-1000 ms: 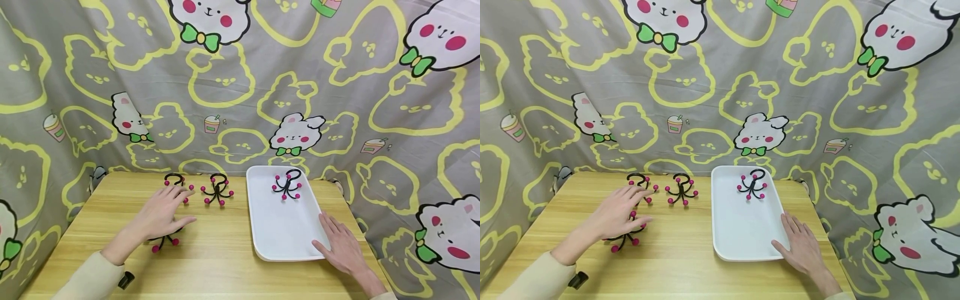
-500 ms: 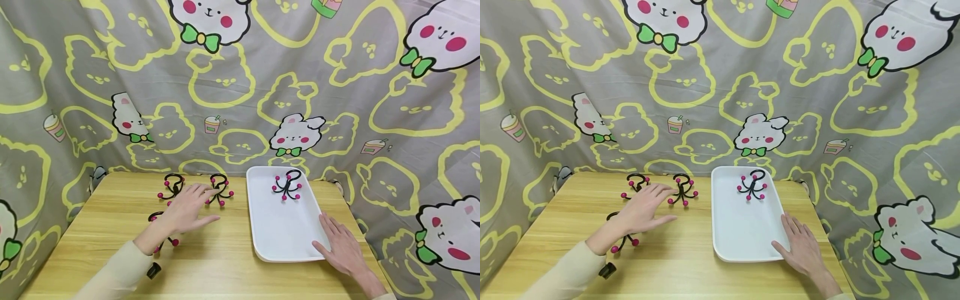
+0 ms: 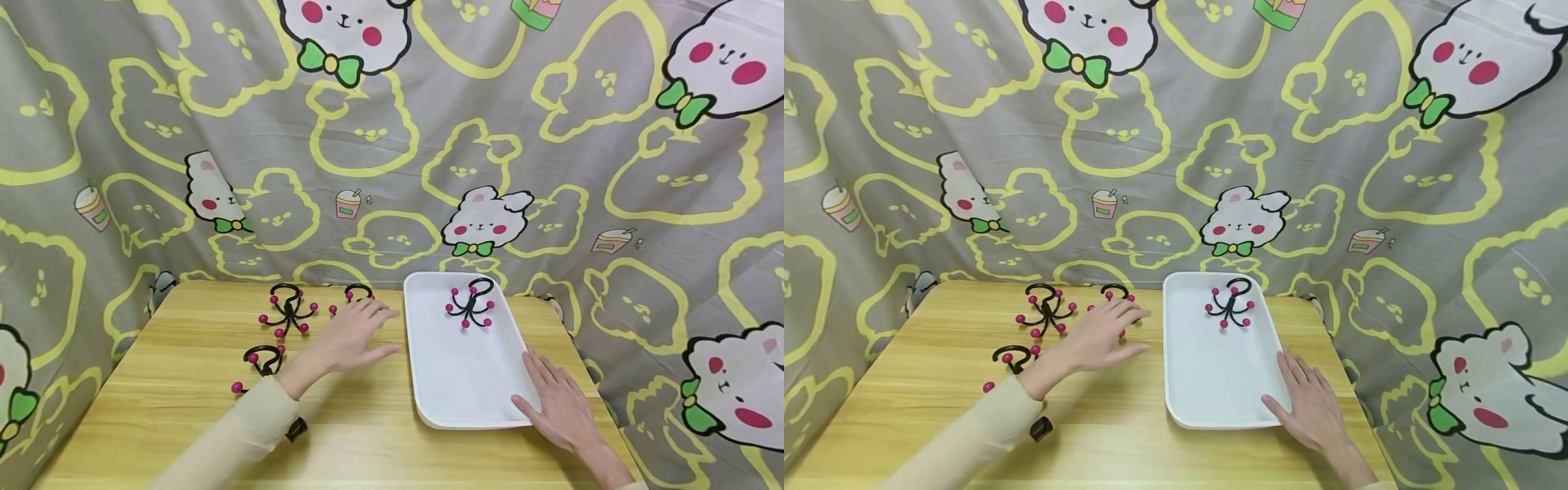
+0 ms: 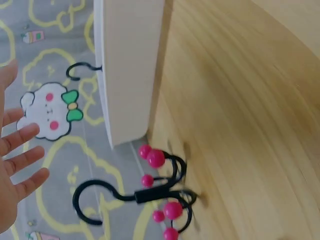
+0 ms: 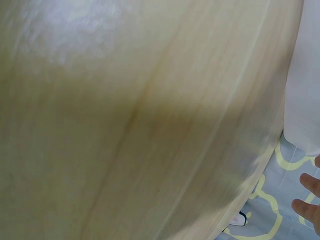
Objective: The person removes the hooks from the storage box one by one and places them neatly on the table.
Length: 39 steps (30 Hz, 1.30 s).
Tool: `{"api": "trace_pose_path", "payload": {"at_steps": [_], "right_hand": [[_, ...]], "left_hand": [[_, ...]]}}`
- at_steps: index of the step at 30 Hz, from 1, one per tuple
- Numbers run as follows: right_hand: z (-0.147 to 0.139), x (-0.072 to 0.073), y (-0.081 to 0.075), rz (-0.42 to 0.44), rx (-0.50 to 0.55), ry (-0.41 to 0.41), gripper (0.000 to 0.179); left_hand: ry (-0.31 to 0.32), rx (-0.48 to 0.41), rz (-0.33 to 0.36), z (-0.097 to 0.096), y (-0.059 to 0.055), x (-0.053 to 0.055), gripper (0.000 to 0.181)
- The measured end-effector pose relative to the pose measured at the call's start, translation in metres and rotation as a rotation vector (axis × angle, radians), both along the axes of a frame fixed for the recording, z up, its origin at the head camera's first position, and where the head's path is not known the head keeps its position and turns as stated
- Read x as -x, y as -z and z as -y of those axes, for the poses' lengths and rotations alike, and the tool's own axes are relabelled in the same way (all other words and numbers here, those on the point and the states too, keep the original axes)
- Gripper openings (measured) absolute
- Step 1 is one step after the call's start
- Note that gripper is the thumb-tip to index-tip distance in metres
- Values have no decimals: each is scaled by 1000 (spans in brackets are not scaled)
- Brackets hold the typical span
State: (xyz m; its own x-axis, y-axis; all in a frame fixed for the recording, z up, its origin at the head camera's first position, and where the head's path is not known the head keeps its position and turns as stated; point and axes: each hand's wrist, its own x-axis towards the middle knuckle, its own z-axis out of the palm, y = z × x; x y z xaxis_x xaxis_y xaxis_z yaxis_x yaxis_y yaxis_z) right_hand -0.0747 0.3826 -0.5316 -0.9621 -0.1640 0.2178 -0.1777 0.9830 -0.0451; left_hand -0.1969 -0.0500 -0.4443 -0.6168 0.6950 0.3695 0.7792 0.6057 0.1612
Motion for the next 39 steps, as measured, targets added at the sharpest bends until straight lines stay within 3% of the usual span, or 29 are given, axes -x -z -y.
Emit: {"api": "trace_pose_path", "payload": {"at_steps": [10, 18, 27, 39], "right_hand": [[0, 0, 0, -3, 2, -3, 87], [0, -1, 0, -13, 5, 1, 88], [0, 2, 1, -28, 11, -14, 87], [0, 1, 1, -32, 7, -16, 87]], "left_hand": [[17, 36, 35, -38, -6, 12, 62], [29, 37, 24, -67, -13, 23, 61], [21, 44, 1, -90, -14, 37, 61], [8, 81, 32, -121, -17, 53, 59]]}}
